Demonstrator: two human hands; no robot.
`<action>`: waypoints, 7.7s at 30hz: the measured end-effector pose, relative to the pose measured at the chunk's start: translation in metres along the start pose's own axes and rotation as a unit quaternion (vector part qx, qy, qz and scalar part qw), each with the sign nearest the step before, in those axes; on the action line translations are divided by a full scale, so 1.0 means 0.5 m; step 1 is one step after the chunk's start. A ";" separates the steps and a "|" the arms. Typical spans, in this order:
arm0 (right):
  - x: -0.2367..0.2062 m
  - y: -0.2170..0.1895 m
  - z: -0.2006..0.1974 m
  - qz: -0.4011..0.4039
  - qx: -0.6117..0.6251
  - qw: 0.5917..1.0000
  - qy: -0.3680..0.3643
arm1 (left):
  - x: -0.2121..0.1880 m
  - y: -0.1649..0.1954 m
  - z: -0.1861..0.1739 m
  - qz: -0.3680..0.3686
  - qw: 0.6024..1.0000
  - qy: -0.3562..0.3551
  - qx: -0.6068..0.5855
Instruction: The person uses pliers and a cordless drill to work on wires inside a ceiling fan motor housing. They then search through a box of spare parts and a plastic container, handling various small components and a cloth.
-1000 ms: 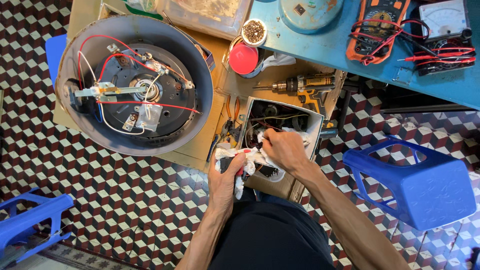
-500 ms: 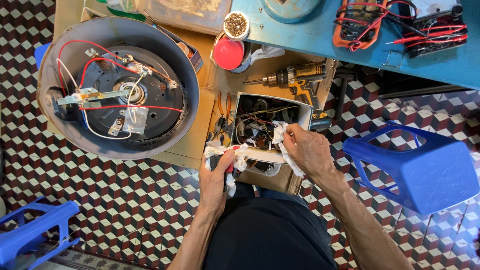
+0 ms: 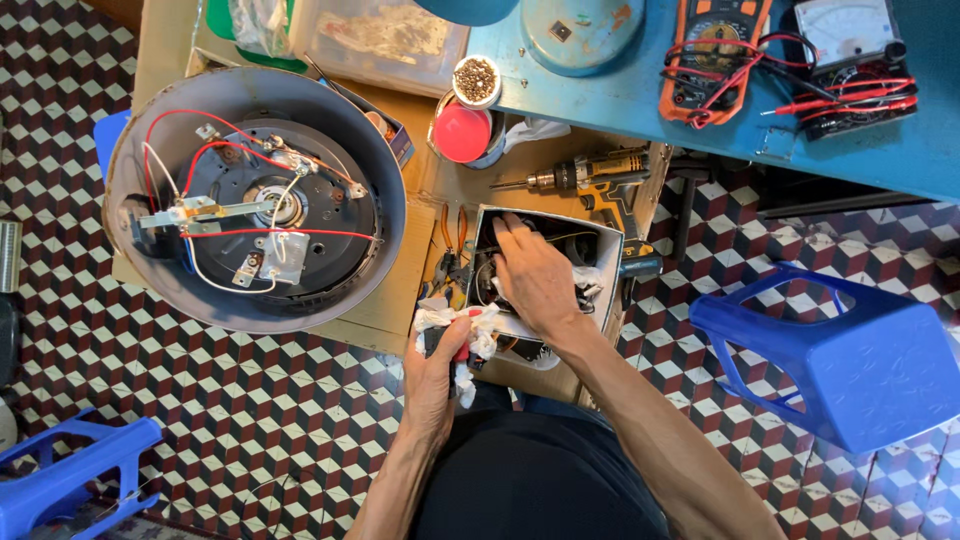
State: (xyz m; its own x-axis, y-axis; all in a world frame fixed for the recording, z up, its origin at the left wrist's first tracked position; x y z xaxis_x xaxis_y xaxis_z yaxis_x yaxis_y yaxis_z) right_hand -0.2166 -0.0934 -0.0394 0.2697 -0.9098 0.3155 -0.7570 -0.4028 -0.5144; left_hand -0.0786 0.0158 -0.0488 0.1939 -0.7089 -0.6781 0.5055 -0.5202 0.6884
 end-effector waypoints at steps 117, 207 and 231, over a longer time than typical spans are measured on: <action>0.019 0.130 -0.152 0.180 0.068 0.981 -0.002 | 0.106 0.207 0.112 0.297 0.924 -0.023 0.238; -0.001 0.033 0.036 -0.139 -0.001 0.946 -0.292 | 0.146 0.167 0.119 0.206 0.943 -0.097 0.245; -0.108 0.181 -0.118 0.468 0.650 0.594 0.071 | 0.155 0.155 0.120 0.160 0.953 -0.081 0.244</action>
State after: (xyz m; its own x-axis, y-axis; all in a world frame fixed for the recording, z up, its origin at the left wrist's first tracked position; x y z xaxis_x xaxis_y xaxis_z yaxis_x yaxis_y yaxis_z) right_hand -0.3348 -0.0748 -0.0558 -0.0301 -0.8154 -0.5781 0.5892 0.4527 -0.6692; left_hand -0.0749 -0.1080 -0.0328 0.1198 -0.9119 -0.3925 -0.0159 -0.3971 0.9176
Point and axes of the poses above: each hand's wrist, its own x-axis towards the middle knuckle, its own z-axis out of the palm, y = z × x, the point moved 8 cm from there along x, towards the middle knuckle, and after that the axes turned 5 degrees about y, right-handed, at the moved point
